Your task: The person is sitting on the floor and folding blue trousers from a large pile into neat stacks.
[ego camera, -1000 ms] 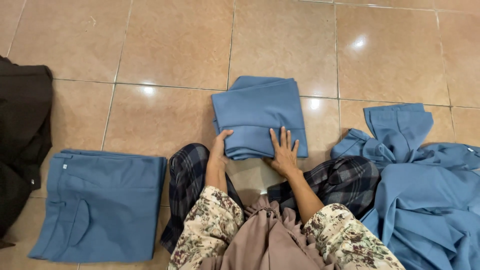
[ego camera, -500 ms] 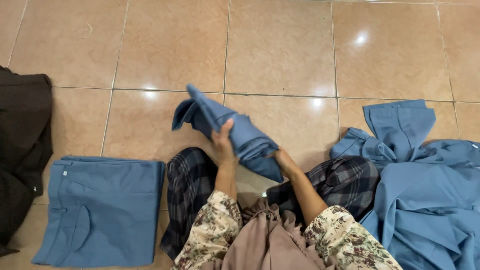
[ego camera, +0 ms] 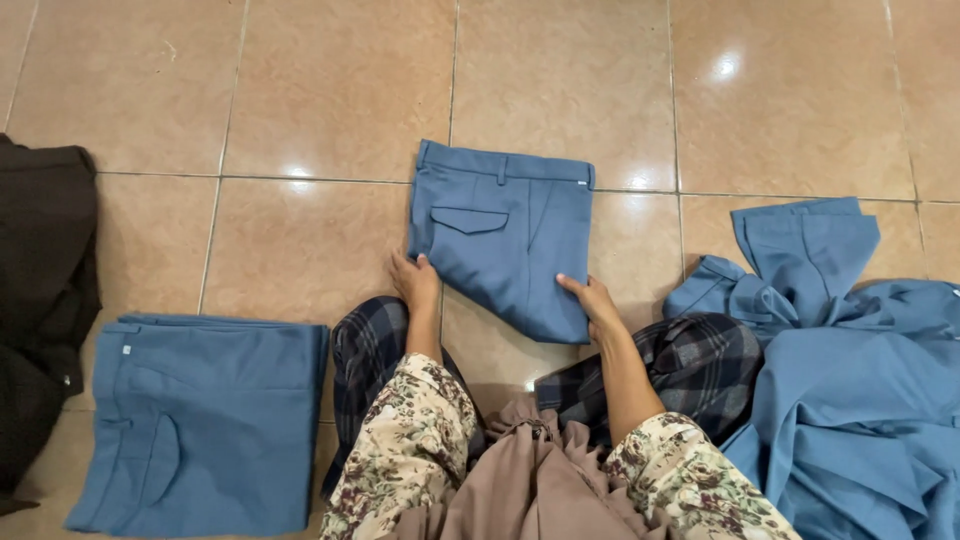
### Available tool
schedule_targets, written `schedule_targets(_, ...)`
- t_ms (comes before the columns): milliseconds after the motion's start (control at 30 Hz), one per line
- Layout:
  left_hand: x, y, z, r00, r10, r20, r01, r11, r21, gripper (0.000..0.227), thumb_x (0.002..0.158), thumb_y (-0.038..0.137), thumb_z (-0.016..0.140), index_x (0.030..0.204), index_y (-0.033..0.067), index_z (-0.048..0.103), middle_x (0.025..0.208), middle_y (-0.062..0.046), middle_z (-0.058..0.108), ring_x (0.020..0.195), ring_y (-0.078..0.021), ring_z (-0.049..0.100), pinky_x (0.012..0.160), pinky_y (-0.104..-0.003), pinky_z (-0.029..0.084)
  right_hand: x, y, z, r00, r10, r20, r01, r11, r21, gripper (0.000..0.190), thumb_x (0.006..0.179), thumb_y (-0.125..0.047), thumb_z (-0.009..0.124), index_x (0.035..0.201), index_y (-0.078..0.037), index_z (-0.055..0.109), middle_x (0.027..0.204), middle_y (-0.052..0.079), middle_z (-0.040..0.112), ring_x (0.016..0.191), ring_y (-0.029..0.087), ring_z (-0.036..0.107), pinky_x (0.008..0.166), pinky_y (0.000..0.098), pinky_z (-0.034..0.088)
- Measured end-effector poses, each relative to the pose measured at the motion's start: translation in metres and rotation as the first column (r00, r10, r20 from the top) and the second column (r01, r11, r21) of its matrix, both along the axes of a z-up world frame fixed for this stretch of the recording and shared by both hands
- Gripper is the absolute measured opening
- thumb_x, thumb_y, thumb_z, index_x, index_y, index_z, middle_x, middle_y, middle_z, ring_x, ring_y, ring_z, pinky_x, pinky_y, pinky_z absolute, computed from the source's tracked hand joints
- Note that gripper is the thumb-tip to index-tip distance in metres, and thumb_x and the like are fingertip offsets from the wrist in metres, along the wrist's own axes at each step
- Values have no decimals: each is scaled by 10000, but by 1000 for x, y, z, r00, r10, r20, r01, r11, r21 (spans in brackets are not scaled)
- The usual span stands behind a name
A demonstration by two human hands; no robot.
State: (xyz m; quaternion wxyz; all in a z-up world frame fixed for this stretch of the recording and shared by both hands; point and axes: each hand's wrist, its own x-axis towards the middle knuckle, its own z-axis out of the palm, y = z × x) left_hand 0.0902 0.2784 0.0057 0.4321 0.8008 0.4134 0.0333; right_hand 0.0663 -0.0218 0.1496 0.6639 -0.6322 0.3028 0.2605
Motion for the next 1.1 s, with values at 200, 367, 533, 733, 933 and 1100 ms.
schedule_targets(200, 6, 22, -78, 996, -83, -28, 70, 947, -313, 538, 1000, 399, 622, 1442, 113, 510, 1258, -219, 674, 932, -299, 763, 831, -411, 618, -29, -4, 14, 993, 54, -107, -50, 998, 38, 933, 847, -234, 825, 1564, 74, 313, 1560, 411, 310, 1456, 556, 274, 1117, 724, 292)
schedule_targets(367, 2, 8, -14, 992, -110, 56, 120, 964, -237, 643, 897, 602, 714, 1352, 162, 602, 1290, -154, 642, 1232, -353, 618, 1027, -486, 502, -9, -27, -69, 995, -74, -61, 86, 973, 213, 829, 907, -253, 801, 1557, 10, 360, 1520, 350, 406, 1387, 526, 392, 1029, 682, 412)
schedule_targets(533, -2, 6, 75, 938, -48, 342, 133, 964, -229, 529, 1002, 630, 581, 1128, 120, 642, 1144, -178, 693, 1176, -362, 637, 1059, -492, 469, 7, -69, -122, 985, -170, -40, 174, 925, 339, 749, 893, -396, 835, 1441, -31, 478, 1326, 218, 612, 1013, 386, 716, 635, 491, 639)
schedule_targets(733, -7, 20, 46, 979, -205, 11, 204, 977, 63, 433, 1019, 395, 575, 1334, 99, 548, 1243, -261, 674, 1185, -434, 640, 1010, -543, 511, -8, -54, -105, 996, 61, 63, -48, 979, -200, 732, 900, -305, 825, 1437, 78, 508, 1382, 403, 533, 1314, 552, 470, 1012, 690, 428)
schedule_targets(933, -12, 3, 97, 952, -306, 22, 301, 946, 122, 531, 1002, 469, 610, 1305, 35, 570, 1265, -254, 628, 1268, -432, 563, 1079, -543, 439, -2, -29, -61, 987, 50, 151, -1, 952, -306, 712, 906, -354, 812, 1465, -20, 524, 1333, 346, 596, 1297, 488, 525, 1023, 647, 447)
schedule_targets(1100, 9, 1, 59, 968, -251, 30, 249, 967, 58, 612, 894, 568, 715, 1275, 99, 617, 1220, -220, 653, 1169, -424, 635, 982, -556, 509, 27, -13, -56, 975, 70, 209, 47, 860, -508, 716, 968, -449, 715, 1485, -2, 503, 1394, 328, 570, 1325, 469, 528, 1035, 589, 475)
